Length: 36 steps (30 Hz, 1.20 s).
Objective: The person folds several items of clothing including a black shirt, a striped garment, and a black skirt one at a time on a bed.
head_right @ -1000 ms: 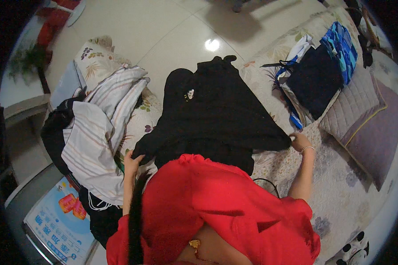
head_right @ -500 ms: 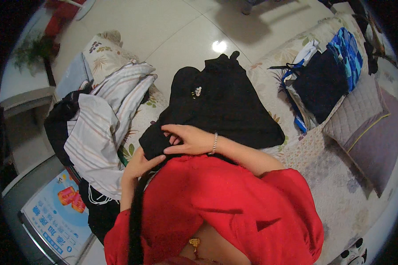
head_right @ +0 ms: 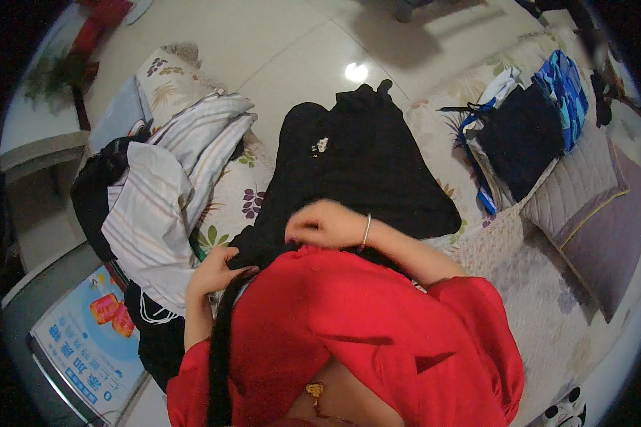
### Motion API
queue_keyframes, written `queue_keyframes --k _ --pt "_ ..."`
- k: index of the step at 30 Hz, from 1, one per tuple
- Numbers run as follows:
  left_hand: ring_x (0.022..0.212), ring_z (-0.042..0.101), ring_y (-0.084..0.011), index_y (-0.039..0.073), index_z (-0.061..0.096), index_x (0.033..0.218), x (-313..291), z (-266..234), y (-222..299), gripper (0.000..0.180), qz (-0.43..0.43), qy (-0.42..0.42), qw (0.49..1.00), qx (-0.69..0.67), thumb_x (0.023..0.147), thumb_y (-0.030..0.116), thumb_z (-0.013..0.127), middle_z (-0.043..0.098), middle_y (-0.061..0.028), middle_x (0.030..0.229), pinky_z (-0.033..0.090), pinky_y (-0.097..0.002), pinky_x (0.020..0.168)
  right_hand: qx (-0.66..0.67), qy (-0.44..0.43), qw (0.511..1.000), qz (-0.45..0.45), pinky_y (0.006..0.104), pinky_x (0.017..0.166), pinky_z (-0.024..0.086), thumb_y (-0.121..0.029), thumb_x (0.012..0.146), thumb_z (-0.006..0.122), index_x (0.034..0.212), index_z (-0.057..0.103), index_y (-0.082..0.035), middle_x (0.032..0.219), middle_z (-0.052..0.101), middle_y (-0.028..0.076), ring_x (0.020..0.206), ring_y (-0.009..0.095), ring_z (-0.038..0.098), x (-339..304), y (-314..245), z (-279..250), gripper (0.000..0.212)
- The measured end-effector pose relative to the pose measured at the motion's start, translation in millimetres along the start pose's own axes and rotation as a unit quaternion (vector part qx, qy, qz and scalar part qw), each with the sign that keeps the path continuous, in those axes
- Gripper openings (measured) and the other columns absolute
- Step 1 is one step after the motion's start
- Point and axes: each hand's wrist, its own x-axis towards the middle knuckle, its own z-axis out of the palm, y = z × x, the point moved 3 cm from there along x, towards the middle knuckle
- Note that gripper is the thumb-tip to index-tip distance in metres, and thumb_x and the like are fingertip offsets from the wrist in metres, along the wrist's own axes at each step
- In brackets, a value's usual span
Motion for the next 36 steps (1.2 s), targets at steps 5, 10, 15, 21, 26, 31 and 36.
queue_keyframes --k 5,10,15,21,26,31,36 --pt "0.052 0.051 -0.0081 -0.001 0.063 0.076 -15.4 -9.1 -14.5 0.025 -0.011 0.075 0.99 -0.119 0.08 0.021 0.074 0.057 -0.0006 0.059 0.04 -0.025 0.049 -0.393 0.22 0.893 -0.001 0.0409 0.097 0.043 -0.013 0.081 0.064 0.122 0.054 -0.011 0.114 0.061 0.015 0.109 0.03 0.057 64.0 83.9 -90.4 0.042" --pt "0.058 0.049 -0.0062 -0.001 0.063 0.079 -52.8 -57.5 -45.6 0.019 -0.007 0.279 0.95 -0.143 0.076 0.013 0.076 0.056 0.0023 0.066 0.04 -0.0216 0.053 -0.477 0.009 0.843 0.25 0.0447 0.096 0.042 -0.015 0.079 0.063 0.123 0.054 -0.014 0.107 0.064 0.014 0.105 0.031 0.059 79.5 98.9 -139.9 0.044" --pt "0.066 0.05 -0.008 -0.003 0.063 0.078 -76.8 -117.6 -53.7 0.017 0.08 0.403 0.898 -0.158 0.068 0.0 0.076 0.056 0.0007 0.071 0.039 -0.023 0.061 -0.438 0.387 0.812 0.002 0.0404 0.087 0.047 -0.011 0.08 0.056 0.104 0.062 -0.007 0.102 0.063 0.016 0.099 0.034 0.059 36.2 -12.0 -276.2 0.025" --pt "0.069 0.051 -0.0165 -0.003 0.064 0.085 -50.1 -196.6 -27.3 0.018 0.258 0.523 0.805 0.111 0.068 -0.009 0.063 0.053 -0.0068 0.072 0.039 -0.0255 0.062 -0.413 0.524 0.73 -0.15 0.0251 0.083 0.049 -0.001 0.085 0.044 0.114 0.057 -0.005 0.1 0.066 0.007 0.092 0.013 0.063 -26.1 -217.1 -357.1 0.032" --pt "0.106 0.052 -0.0278 0.007 0.062 0.099 -20.5 -242.7 -11.7 0.03 -0.03 0.524 0.677 0.515 0.069 0.008 0.068 0.059 -0.0106 0.108 0.038 -0.0452 0.094 -0.503 0.53 0.658 -0.184 0.0251 0.084 0.051 -0.005 0.087 0.044 0.117 0.057 -0.006 0.101 0.066 0.006 0.09 0.013 0.064 -55.6 -292.8 -352.9 0.033" --pt "0.111 0.053 -0.0282 0.01 0.063 0.111 39.3 -230.3 15.5 0.039 0.094 0.466 0.777 0.411 0.075 0.022 0.071 0.059 -0.0081 0.119 0.039 -0.0429 0.094 -0.406 0.419 0.794 -0.17 0.0248 0.082 0.053 0.002 0.087 0.044 0.116 0.054 0.001 0.098 0.063 0.007 0.086 0.012 0.064 -28.6 -301.8 -295.5 0.03" --pt "0.106 0.061 -0.0228 0.005 0.062 0.116 93.9 -170.3 190.6 0.035 0.423 0.438 0.79 0.073 0.083 0.016 0.068 0.065 -0.0115 0.113 0.045 -0.0337 0.092 -0.445 0.347 0.809 -0.164 0.0266 0.079 0.053 0.002 0.084 0.054 0.11 0.058 -0.004 0.094 0.062 0.007 0.085 0.013 0.063 -7.8 -316.3 -247.5 0.027"
